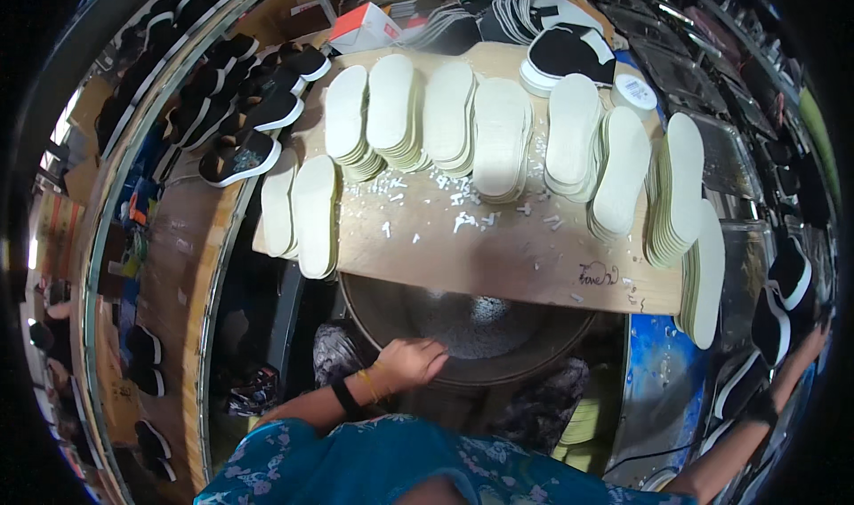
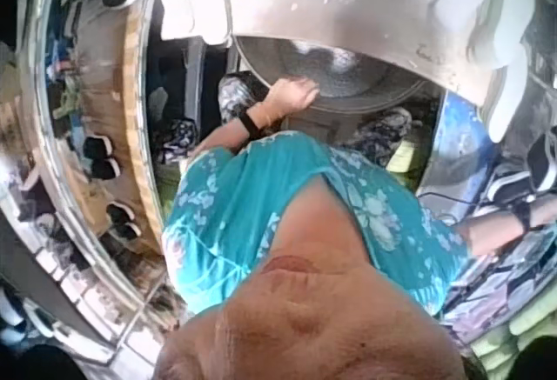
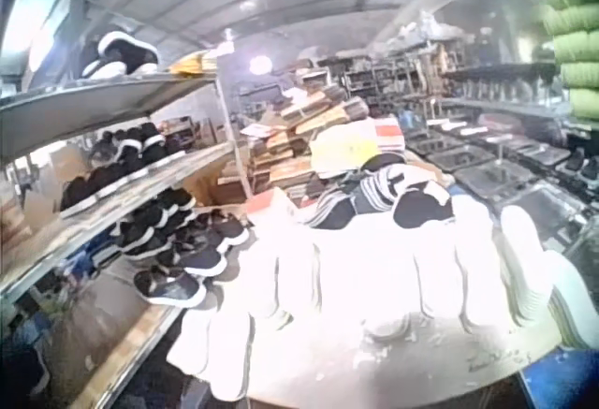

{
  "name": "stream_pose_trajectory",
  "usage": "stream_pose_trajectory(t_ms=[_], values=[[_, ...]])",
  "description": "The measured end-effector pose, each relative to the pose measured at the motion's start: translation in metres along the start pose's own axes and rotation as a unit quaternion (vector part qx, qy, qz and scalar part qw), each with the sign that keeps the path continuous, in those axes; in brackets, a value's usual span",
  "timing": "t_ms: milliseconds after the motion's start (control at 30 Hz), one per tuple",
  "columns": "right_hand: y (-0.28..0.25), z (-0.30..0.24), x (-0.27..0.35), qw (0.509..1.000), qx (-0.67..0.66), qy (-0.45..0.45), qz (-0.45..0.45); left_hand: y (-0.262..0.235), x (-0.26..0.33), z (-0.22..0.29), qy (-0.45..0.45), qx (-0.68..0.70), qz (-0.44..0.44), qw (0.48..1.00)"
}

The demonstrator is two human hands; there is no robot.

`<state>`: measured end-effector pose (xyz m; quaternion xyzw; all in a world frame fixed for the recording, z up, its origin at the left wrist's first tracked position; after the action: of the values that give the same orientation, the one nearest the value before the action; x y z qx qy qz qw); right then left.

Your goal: Inserting insoles into shoes and trimming excess material with scissors.

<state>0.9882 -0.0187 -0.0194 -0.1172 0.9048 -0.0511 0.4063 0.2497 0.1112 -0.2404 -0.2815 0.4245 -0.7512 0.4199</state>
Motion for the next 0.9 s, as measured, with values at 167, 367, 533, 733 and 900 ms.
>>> stream_pose_trajectory(t_ms=[167, 367, 533, 733, 900], values=[[0.029, -0.224, 0.15, 0.992, 0.057, -0.104, -0.047, -0.009, -0.007, 0.005, -0.017, 0.196, -0.102, 0.975], [0.148, -0.414, 0.4, 0.828, -0.085, -0.293, -0.47, -0.059, 0.0, 0.003, 0.025, 0.576, -0.074, 0.814], [0.207, -0.46, 0.511, 0.707, -0.193, -0.198, -0.652, -0.06, 0.033, -0.072, -0.267, 0.479, 0.02, 0.836], [0.179, -0.426, 0.482, 0.786, -0.262, -0.163, -0.535, -0.124, 0.029, -0.035, -0.137, 0.082, 0.127, 0.979], [0.178, -0.355, 0.451, 0.754, -0.33, 0.296, -0.485, -0.085, -0.019, 0.016, -0.165, -0.081, 0.011, 0.983]])
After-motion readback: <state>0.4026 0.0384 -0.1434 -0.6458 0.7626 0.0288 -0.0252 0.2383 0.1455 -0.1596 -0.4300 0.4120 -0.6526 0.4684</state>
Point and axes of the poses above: each hand's wrist, its own x-axis away from the middle knuckle, its own y-axis out of the palm, z = x × y, the point moved 6 cm from there along -x, towards the middle knuckle, and after that the axes turned 12 degrees about -y, right-handed, at the moved point
